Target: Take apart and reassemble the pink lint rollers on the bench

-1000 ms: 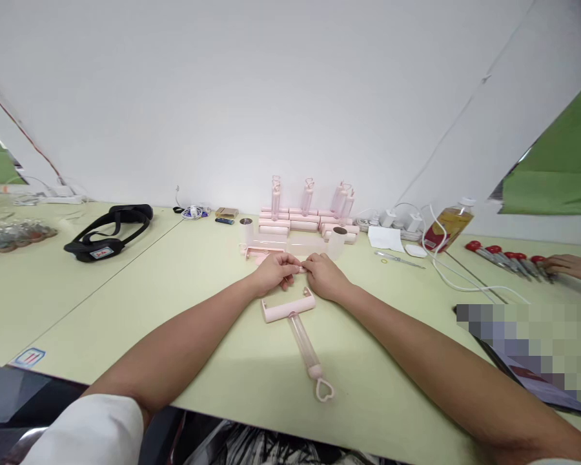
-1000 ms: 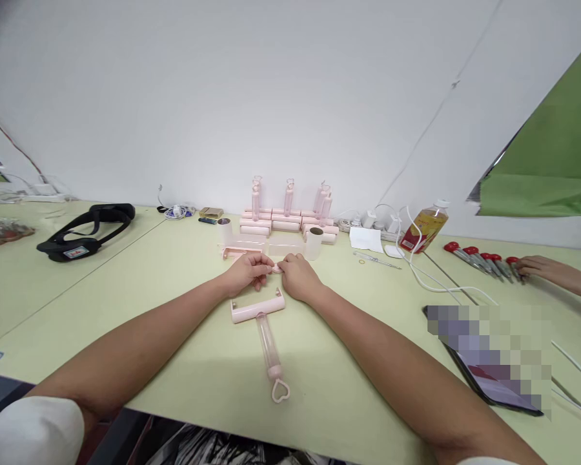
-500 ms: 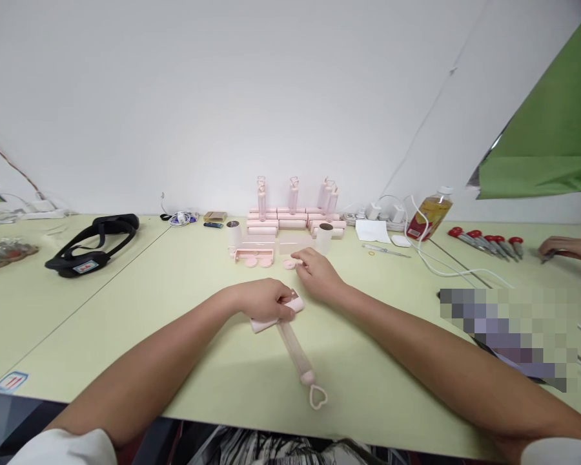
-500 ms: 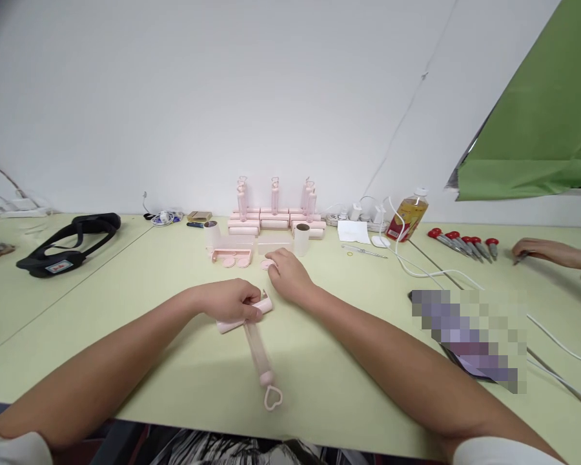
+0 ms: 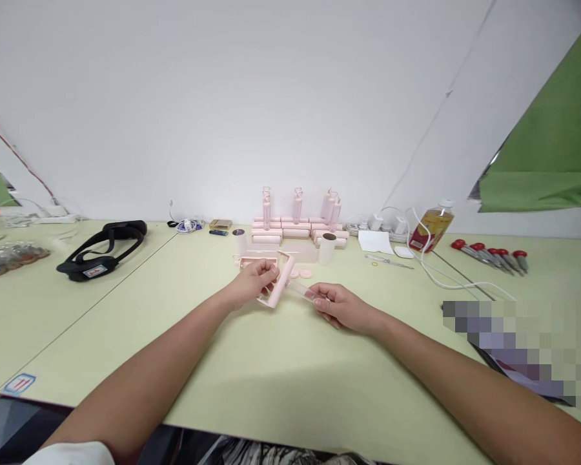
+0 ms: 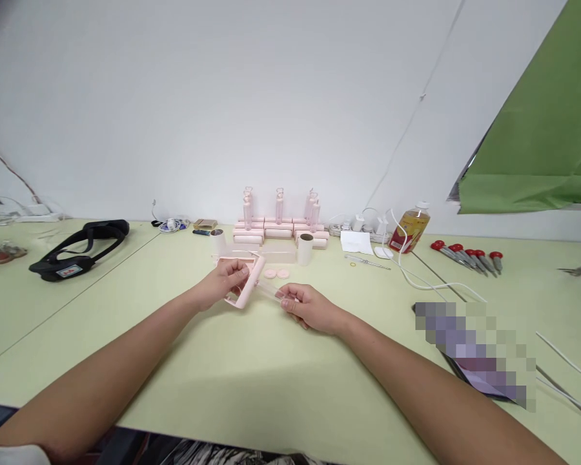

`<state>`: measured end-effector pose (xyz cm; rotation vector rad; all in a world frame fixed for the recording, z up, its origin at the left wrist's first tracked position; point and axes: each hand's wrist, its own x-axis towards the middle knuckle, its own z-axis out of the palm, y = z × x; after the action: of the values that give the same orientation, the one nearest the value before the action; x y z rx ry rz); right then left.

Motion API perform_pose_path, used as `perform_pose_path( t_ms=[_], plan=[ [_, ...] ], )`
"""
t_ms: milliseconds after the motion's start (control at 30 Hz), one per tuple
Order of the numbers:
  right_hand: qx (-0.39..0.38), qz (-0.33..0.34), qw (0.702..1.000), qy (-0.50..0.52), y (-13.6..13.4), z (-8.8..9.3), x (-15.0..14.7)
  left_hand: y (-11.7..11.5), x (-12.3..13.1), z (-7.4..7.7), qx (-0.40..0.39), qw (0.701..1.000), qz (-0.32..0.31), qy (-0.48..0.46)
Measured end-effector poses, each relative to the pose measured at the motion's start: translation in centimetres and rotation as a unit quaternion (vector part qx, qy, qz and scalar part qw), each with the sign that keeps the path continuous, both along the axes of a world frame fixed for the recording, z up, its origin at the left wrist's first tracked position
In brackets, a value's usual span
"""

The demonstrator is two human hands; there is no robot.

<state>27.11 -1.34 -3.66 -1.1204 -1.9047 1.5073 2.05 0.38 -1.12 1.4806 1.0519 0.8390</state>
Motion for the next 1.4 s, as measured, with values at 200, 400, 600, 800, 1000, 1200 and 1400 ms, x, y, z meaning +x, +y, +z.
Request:
perform_pose_path(
  t_ms=[200, 400, 600, 800, 1000, 1200, 1400],
  plan=[
    [-0.034, 0.036, 0.996, 0.071, 0.9, -0.3, 0.5, -0.3, -0.1, -1.6, -0.191, 0.942, -0.206, -0.185],
    [-0.030, 0.070, 0.995, 0.066, 1.1, -0.2, 0.6, -0.4, 0.5, -2.1, -0.184, 0.924, -0.240, -0.235],
    [-0.011, 0.076, 0.996, 0.038, 0.8, 0.3, 0.2, -0.3, 0.3, -1.2, -0.115, 0.951, -0.224, -0.179],
    [0.133, 0.063, 0.989, 0.003, 1.1, 1.0, 0.4, -1.1, 1.0, -0.6, -0.039, 0.964, -0.189, -0.184],
    [0.189, 0.086, 0.978, -0.013, 1.2, 2.8, 0.8, -1.9, 1.5, 0.4, -0.036, 0.961, -0.185, -0.202],
    [0.259, 0.035, 0.954, -0.143, 1.8, 2.6, 2.7, -1.5, -2.1, 3.3, 0.049, 0.951, -0.159, -0.261],
    [0.373, 0.127, 0.899, -0.193, 1.9, 1.5, -1.0, 2.1, -0.8, 3.8, 0.145, 0.987, -0.023, 0.066]
  ],
)
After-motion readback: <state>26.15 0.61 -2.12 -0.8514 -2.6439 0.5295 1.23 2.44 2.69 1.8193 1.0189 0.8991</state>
